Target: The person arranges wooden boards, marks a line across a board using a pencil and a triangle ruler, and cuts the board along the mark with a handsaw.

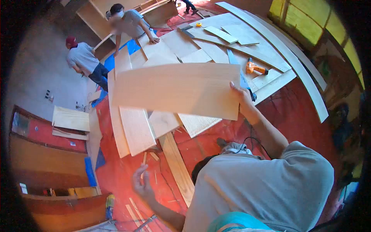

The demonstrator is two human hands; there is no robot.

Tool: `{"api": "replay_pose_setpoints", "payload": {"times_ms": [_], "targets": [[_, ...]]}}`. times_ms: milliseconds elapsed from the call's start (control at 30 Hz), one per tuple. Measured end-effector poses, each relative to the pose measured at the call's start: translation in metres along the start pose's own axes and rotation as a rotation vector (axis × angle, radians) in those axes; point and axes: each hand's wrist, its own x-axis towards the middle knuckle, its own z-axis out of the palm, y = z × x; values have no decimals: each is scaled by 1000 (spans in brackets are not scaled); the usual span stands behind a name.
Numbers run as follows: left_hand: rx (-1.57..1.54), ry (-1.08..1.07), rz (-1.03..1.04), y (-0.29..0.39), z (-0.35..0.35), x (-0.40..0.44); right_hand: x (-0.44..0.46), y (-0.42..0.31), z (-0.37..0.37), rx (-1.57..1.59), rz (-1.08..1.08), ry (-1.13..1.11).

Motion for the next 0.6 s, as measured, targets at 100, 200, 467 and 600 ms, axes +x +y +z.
{"api": "replay_pose_setpoints", "payload": {"times_ms": [100,200,467,600], "targets": [[-48,-152,320,84,-14,50,26,13,13,335,-40,100],[13,-217,676,187,-2,93,76,47,9,484,-73,139],[-74,-1210,1108,292,38,194,162,131,-2,559,-4,301],[-446,-477,1023,266,84,170,192,180,-11,376,163,349]]}}
